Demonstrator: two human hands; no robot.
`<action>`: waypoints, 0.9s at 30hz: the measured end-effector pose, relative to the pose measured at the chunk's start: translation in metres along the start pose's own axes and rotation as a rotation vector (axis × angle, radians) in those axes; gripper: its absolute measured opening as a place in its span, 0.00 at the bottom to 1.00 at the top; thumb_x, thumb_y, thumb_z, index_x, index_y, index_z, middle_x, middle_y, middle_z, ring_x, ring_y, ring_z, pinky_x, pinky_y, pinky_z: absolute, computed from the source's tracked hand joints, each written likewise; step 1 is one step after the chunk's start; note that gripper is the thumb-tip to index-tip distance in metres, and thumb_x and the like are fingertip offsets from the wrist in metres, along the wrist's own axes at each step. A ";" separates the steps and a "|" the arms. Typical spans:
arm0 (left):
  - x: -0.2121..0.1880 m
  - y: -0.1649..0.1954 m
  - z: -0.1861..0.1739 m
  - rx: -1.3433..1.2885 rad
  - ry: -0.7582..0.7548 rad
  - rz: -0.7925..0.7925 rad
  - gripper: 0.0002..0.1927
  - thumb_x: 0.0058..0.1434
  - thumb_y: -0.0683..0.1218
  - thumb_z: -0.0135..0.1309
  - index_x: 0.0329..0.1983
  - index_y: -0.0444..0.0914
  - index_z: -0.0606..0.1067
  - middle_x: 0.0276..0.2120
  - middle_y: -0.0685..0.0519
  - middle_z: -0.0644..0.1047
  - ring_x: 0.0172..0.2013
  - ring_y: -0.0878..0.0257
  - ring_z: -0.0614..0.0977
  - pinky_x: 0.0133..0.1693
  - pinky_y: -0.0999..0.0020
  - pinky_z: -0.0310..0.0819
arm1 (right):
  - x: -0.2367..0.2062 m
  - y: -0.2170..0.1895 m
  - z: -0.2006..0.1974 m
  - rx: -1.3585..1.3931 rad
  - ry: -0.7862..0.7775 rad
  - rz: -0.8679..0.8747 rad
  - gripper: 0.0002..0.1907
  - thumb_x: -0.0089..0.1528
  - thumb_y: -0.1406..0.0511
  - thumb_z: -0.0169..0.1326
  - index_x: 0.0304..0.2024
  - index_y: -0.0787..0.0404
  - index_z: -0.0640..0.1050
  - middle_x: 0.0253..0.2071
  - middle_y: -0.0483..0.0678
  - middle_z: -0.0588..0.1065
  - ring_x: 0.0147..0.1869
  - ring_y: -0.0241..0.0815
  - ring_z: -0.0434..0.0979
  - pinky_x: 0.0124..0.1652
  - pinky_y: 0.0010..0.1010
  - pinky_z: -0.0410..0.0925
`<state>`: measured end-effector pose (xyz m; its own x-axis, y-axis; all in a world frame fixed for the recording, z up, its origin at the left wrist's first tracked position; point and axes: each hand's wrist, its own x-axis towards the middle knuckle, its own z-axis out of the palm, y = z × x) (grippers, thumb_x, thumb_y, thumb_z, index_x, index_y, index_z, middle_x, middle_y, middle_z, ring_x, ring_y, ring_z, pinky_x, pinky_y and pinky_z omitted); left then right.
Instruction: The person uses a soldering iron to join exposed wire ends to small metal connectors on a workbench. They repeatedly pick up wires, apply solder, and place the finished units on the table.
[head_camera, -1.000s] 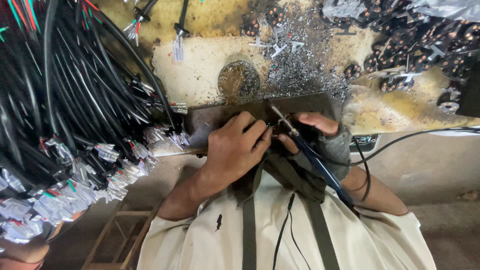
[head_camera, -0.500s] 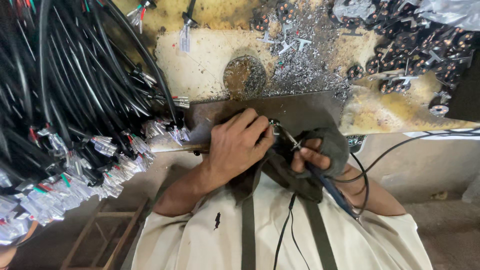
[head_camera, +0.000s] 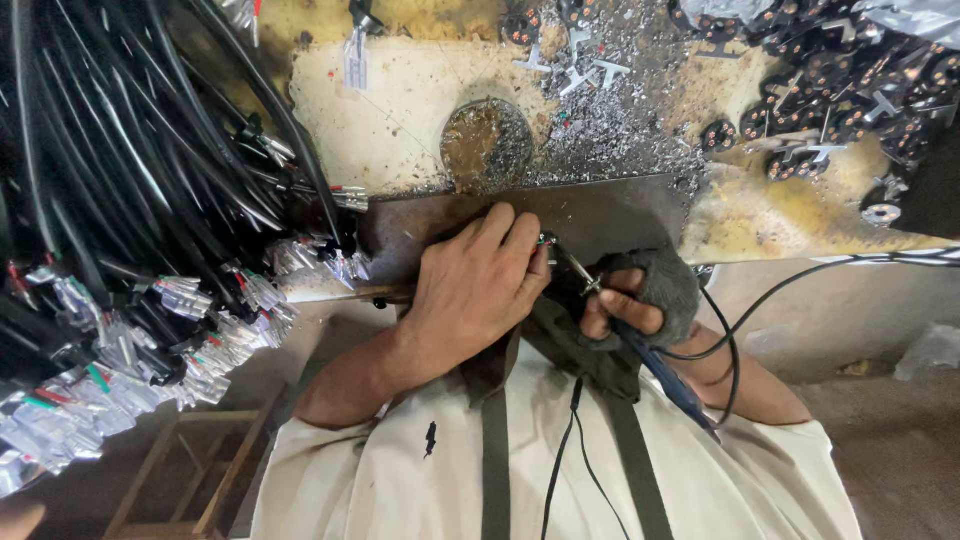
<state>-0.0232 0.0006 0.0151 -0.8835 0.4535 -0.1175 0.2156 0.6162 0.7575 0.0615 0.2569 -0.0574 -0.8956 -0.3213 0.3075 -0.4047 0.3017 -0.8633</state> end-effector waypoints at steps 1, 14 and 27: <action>0.000 0.001 0.000 0.002 -0.002 -0.006 0.10 0.64 0.45 0.57 0.39 0.37 0.69 0.35 0.47 0.70 0.35 0.50 0.79 0.30 0.57 0.75 | -0.001 0.000 -0.002 0.028 -0.059 0.053 0.16 0.64 0.78 0.58 0.48 0.56 0.73 0.34 0.51 0.76 0.30 0.43 0.80 0.32 0.28 0.72; -0.001 0.006 0.002 0.027 0.010 -0.061 0.10 0.65 0.45 0.57 0.38 0.37 0.68 0.35 0.45 0.70 0.36 0.48 0.79 0.33 0.54 0.74 | 0.019 -0.014 0.001 0.086 0.131 0.106 0.11 0.61 0.73 0.58 0.44 0.61 0.71 0.29 0.46 0.74 0.29 0.37 0.76 0.31 0.28 0.68; -0.002 0.003 -0.002 -0.003 0.006 -0.023 0.10 0.63 0.44 0.58 0.39 0.37 0.68 0.35 0.45 0.70 0.35 0.47 0.79 0.31 0.53 0.74 | 0.007 0.005 0.010 0.008 0.080 -0.131 0.15 0.57 0.74 0.60 0.45 0.61 0.72 0.28 0.48 0.73 0.27 0.44 0.76 0.29 0.33 0.69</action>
<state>-0.0218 0.0008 0.0190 -0.8906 0.4354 -0.1312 0.1940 0.6247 0.7564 0.0551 0.2473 -0.0630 -0.8472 -0.2845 0.4487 -0.5179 0.2541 -0.8168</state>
